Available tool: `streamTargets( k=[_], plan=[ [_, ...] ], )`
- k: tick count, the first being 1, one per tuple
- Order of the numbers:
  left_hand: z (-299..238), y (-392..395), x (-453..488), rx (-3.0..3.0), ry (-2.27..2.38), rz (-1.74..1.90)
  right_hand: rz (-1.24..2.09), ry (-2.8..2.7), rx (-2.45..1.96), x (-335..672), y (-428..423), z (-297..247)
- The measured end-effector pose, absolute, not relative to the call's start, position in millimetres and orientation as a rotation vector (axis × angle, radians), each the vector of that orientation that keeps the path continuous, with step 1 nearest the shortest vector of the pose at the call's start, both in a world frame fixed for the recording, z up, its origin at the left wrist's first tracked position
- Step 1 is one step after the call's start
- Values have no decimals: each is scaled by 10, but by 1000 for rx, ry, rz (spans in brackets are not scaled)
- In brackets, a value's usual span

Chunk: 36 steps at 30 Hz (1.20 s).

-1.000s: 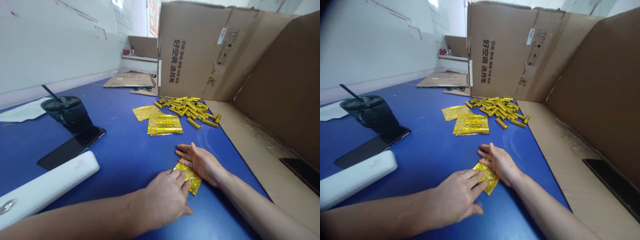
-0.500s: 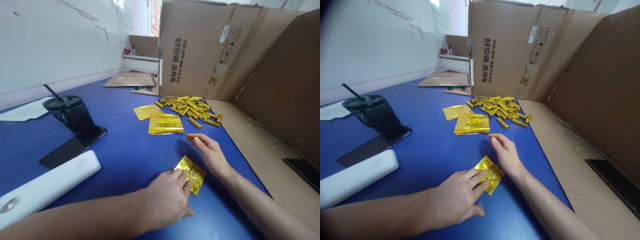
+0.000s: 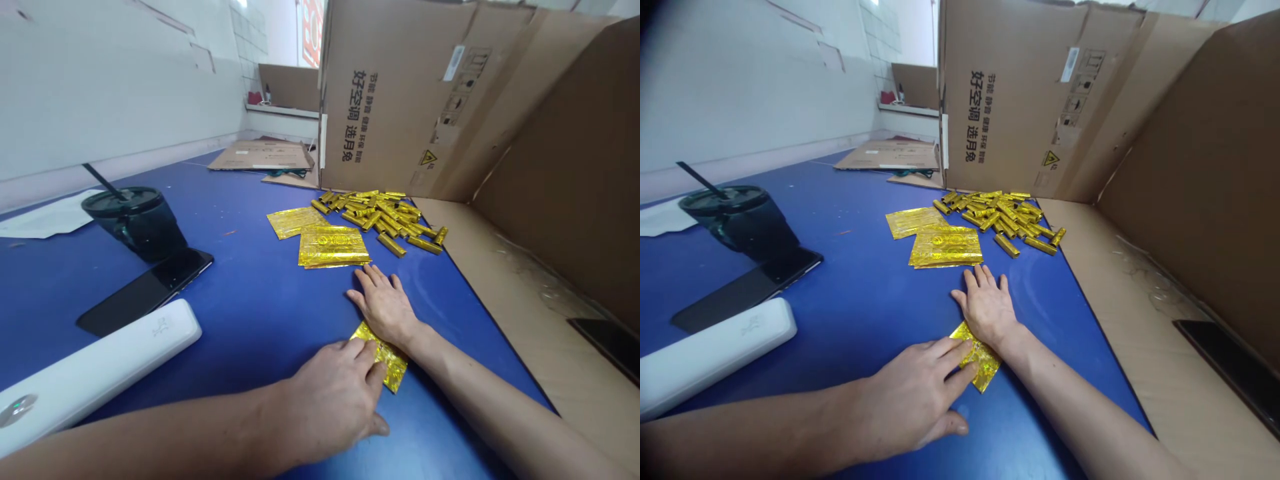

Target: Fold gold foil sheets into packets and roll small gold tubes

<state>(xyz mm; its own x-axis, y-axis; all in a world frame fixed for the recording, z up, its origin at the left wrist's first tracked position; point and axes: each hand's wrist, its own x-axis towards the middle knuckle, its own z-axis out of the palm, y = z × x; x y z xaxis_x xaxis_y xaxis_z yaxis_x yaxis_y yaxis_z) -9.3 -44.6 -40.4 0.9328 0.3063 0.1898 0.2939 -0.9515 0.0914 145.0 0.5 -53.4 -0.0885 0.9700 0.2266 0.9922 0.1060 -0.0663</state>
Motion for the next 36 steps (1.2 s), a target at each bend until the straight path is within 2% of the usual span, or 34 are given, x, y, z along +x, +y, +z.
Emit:
streamTargets(
  k=[12,30,36],
  plan=[
    [-326,-510,-149,3050,487,275,-399,-2188,-1869,1411,-69,-490],
    [-382,-554,-158,2938,460,166,-347,-2196,-1882,1426,-45,-513],
    [-319,-541,-121,3013,290,168,-339,-2196,-1884,1425,-35,-516]
  ],
)
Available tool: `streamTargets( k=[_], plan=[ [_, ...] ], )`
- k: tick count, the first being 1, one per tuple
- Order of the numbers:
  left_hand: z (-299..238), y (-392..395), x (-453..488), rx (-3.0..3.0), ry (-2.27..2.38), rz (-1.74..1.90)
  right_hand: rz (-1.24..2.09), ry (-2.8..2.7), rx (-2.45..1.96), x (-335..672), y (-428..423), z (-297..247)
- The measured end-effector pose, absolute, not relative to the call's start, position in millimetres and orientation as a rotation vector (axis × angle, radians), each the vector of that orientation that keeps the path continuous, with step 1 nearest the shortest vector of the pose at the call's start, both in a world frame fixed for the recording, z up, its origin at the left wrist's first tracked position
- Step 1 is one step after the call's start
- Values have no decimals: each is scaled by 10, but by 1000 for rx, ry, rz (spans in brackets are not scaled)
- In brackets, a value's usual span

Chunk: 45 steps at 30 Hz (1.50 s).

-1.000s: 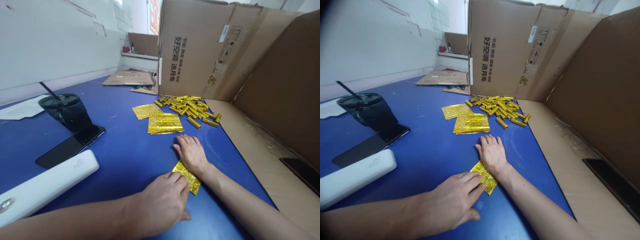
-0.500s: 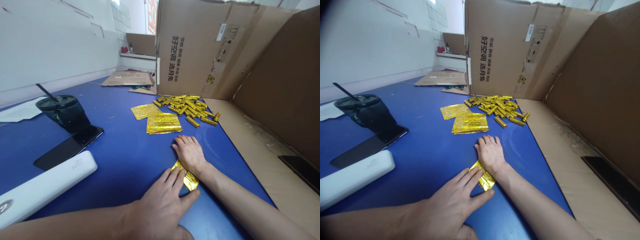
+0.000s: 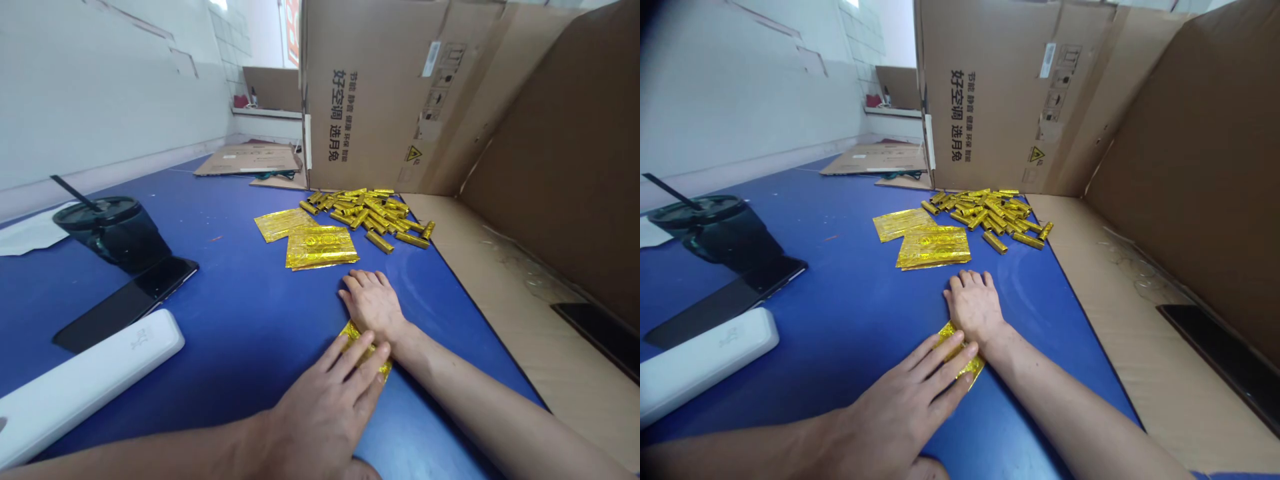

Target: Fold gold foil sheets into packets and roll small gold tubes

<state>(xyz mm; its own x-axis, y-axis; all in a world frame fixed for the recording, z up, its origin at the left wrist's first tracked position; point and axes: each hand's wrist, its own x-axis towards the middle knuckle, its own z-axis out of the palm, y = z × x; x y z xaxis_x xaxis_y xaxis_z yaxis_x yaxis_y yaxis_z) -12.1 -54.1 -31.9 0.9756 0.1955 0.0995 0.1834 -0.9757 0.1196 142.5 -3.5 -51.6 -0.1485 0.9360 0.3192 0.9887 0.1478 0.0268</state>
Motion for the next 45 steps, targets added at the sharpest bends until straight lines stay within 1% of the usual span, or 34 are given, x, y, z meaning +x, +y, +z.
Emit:
streamTargets(
  k=[4,6,13,19,28,35,40,45],
  plan=[
    [-271,-559,-103,2981,274,-51,-344,-2194,-1883,1423,-39,-514],
    [-259,-564,-101,2954,287,-91,-346,-2194,-1882,1424,-42,-515],
    [-294,-547,-139,2910,245,0,-355,-2201,-1870,1425,-54,-508],
    [-317,-518,-189,2853,339,125,-349,-2200,-1864,1432,-49,-505],
    [-337,-493,-195,2840,313,91,-291,-2226,-1813,1483,3,-494],
    [-283,-509,-203,2853,316,155,-248,-2090,-1905,1551,-18,-432],
    [-281,-501,-188,2861,302,173,-166,-2235,-1776,1372,-198,-452],
    [-323,-506,-174,2897,313,189,-267,-2234,-1799,1436,-116,-506]
  ],
)
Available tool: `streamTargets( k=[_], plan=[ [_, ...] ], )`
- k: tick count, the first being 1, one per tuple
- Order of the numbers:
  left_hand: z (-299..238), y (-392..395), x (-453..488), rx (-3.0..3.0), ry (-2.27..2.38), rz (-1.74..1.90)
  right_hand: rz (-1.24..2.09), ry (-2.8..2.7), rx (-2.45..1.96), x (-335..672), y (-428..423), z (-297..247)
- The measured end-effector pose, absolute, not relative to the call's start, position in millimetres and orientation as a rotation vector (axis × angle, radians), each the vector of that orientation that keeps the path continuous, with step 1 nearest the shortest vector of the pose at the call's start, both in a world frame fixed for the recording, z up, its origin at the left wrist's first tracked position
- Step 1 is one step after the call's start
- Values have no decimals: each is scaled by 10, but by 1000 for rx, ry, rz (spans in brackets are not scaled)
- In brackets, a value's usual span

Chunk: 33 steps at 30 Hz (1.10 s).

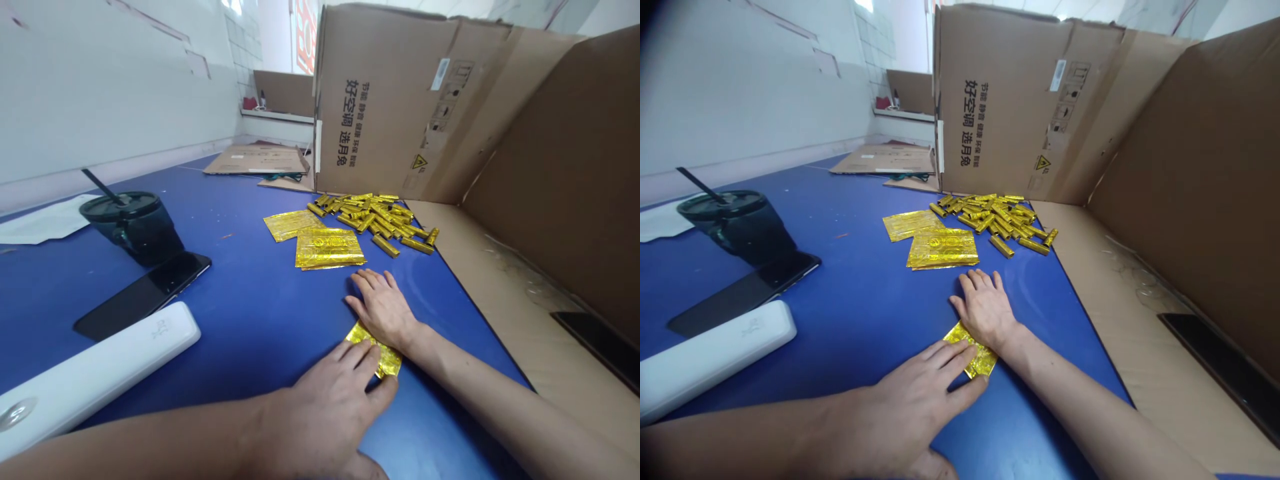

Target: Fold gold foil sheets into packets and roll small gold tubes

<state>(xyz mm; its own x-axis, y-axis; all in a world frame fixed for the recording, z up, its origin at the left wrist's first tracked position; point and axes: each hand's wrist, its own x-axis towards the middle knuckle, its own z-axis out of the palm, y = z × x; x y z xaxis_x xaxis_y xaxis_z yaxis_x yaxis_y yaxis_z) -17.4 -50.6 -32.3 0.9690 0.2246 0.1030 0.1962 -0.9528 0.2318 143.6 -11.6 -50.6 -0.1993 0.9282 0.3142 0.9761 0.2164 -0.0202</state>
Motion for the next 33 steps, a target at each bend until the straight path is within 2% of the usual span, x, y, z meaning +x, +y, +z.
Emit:
streamTargets(
  k=[6,11,15,23,29,33],
  plan=[
    [-331,-529,-171,2921,352,194,-208,-2138,-1697,1575,-102,-438],
    [-326,-557,-169,2935,382,235,195,-2053,-1594,1655,-497,-190],
    [-351,-596,-141,2913,471,258,316,-2238,-1524,1666,-887,-162],
    [-367,-645,-96,2897,558,223,140,-2580,-1510,1923,-1206,-407],
    [-371,-627,-102,2917,513,258,-46,-2534,-1686,1949,-1159,-496],
    [-399,-605,-81,2877,575,308,-38,-2490,-1765,1885,-1059,-455]
  ],
)
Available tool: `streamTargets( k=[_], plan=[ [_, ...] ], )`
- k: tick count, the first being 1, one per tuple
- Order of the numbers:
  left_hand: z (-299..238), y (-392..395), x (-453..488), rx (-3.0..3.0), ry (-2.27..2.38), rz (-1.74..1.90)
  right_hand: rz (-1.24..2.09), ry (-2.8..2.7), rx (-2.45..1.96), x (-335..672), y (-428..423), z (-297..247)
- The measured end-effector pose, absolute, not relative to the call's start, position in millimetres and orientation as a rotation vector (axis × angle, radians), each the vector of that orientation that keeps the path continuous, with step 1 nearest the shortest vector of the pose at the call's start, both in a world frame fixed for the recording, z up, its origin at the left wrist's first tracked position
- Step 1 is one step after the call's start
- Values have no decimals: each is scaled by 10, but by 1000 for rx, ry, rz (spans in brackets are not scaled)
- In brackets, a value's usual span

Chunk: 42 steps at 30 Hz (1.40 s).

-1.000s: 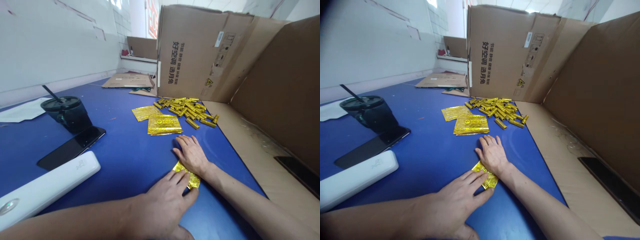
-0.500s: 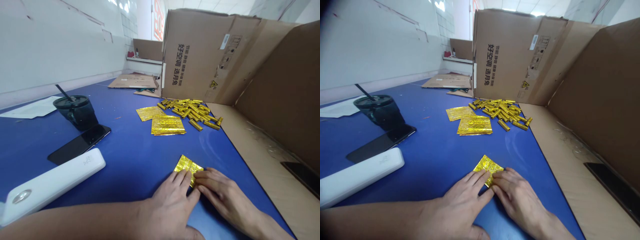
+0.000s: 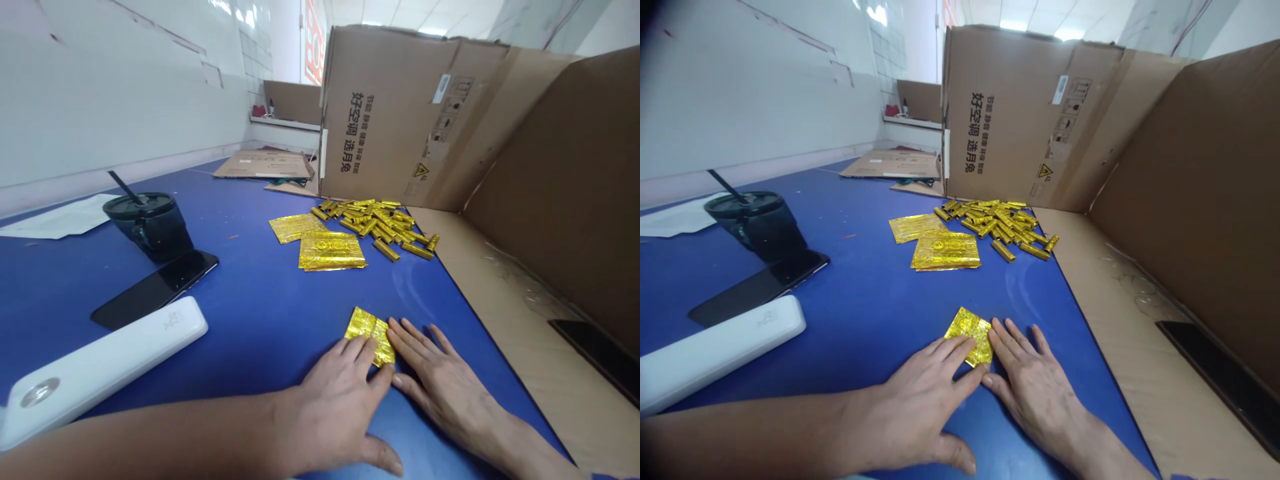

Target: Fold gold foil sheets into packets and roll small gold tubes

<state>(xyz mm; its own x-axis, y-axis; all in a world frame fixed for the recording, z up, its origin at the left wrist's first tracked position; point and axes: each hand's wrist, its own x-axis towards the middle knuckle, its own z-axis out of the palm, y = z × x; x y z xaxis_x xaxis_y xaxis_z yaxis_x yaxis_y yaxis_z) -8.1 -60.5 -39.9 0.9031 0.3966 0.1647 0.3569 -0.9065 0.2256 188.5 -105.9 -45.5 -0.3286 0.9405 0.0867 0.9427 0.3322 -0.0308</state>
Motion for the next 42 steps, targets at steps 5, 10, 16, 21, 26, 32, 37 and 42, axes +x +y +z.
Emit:
streamTargets(
  k=[5,10,16,21,26,32,37,42],
  plan=[
    [-333,-464,-64,2823,626,298,132,-2543,-1774,1892,-824,-291],
    [-296,-302,-92,2816,588,335,64,-2532,-1749,1900,-638,-279],
    [-383,-218,-76,2757,541,423,186,-2411,-1488,1866,-694,-300],
    [-413,-178,-64,2716,518,463,164,-2487,-1448,1869,-740,-282],
    [-443,-159,-67,2717,553,502,-28,-2522,-1392,1793,-769,-335],
    [-436,-153,-61,2791,560,512,-94,-2514,-1410,1761,-787,-380],
    [-445,-151,-54,2951,629,449,-70,-2494,-1419,1758,-775,-378],
    [-428,-165,-55,3049,593,370,-91,-2465,-1425,1734,-770,-381]
  ],
)
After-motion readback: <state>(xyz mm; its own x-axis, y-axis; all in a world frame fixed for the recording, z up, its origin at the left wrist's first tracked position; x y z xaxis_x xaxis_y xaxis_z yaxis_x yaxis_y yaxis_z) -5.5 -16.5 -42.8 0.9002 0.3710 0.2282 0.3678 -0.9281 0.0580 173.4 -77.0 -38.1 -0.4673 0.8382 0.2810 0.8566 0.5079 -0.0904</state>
